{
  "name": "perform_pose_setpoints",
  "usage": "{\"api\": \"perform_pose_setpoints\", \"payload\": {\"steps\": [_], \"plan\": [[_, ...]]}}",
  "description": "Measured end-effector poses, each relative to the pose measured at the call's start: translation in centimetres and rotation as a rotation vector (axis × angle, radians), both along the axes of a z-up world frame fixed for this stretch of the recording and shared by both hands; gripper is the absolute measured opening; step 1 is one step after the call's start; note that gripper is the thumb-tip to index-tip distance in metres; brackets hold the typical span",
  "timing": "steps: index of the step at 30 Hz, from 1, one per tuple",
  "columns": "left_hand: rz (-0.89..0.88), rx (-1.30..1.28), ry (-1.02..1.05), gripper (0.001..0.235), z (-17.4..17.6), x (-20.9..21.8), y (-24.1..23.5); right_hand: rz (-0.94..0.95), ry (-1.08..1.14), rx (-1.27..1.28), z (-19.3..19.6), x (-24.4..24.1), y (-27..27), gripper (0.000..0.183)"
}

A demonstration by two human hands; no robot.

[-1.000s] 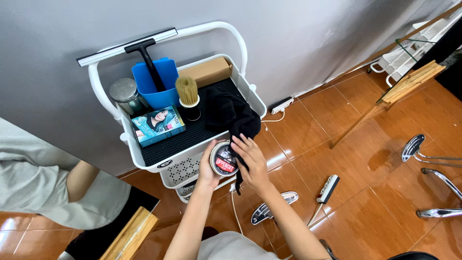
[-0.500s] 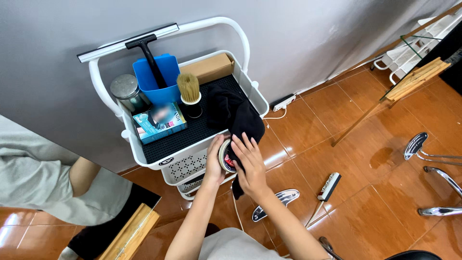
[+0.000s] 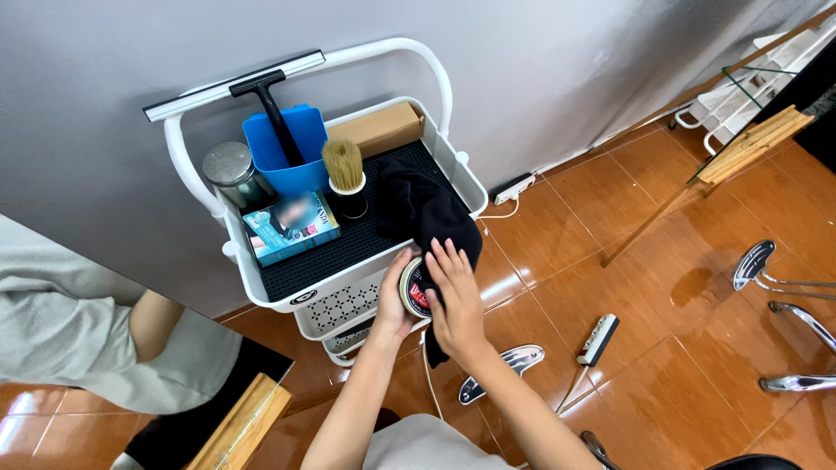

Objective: The person organizes various barber and salon supplies by picking up items from a barber chair and placing them into a rolling cart. The person handles items such as a hair dye box, a spray bottle, a box for a trimmer, and small containers, placing them into the compartments of the cart.

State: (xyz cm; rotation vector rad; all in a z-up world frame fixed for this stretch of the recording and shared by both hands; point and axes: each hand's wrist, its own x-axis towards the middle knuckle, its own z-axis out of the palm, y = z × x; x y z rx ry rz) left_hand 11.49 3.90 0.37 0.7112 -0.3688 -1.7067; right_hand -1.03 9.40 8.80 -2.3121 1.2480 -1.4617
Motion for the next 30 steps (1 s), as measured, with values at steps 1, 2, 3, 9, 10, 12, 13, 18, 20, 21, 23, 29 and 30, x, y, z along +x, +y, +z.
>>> {"api": "perform_pose_setpoints", "payload": {"steps": [1,2,3,9,10,12,13,18,20,21,23,29,30], "plan": [[0.001,0.089,0.023,0.034,-0.2,-0.2,-0.1,0.034,0.065,-0.029,0.1,0.6,0.4,0.049],[0.001,0.179,0.045,0.034,-0.4,-0.4,-0.1,0.067,0.131,-0.059,0.1,0.9,0.8,0.051],[0.001,0.177,0.044,0.034,-0.4,0.0,-0.2,0.066,0.13,-0.061,0.0,0.8,1.0,0.051],[-0.078,0.209,0.182,0.048,2.2,1.3,0.5,0.319,0.305,-0.268,-1.6,-2.3,-1.0,0.046],[-0.105,0.232,0.127,0.052,2.6,0.9,0.7,0.269,0.225,-0.278,-1.6,-2.5,-1.7,0.044],[-0.133,0.261,0.071,0.055,3.1,0.7,1.0,0.217,0.142,-0.282,-1.7,-2.6,-2.0,0.041],[-0.177,0.172,0.035,0.062,3.1,0.8,0.8,0.247,-0.024,-0.202,-1.8,-2.5,-2.2,0.037],[-0.312,-0.061,-0.097,0.076,1.5,1.7,0.4,0.162,-0.54,0.182,-2.9,-2.5,-2.4,0.027],[-0.403,-0.325,-0.087,0.081,0.0,1.7,0.5,0.028,-0.903,0.405,-3.1,-2.4,-3.1,0.028],[-0.405,-0.325,-0.087,0.081,-0.8,1.5,0.5,0.026,-0.903,0.404,-3.0,-2.4,-3.4,0.028],[-0.472,-0.473,-0.308,0.085,-2.3,0.9,0.6,-0.159,-0.898,0.367,-2.5,-2.0,-3.7,0.03],[-0.23,-0.069,0.002,0.088,-2.3,-2.4,1.4,-0.068,-0.691,0.085,-1.7,1.3,-0.5,0.04],[-0.23,-0.072,0.001,0.088,-1.8,-2.0,1.6,-0.068,-0.692,0.083,-2.1,1.5,0.1,0.04]]}}
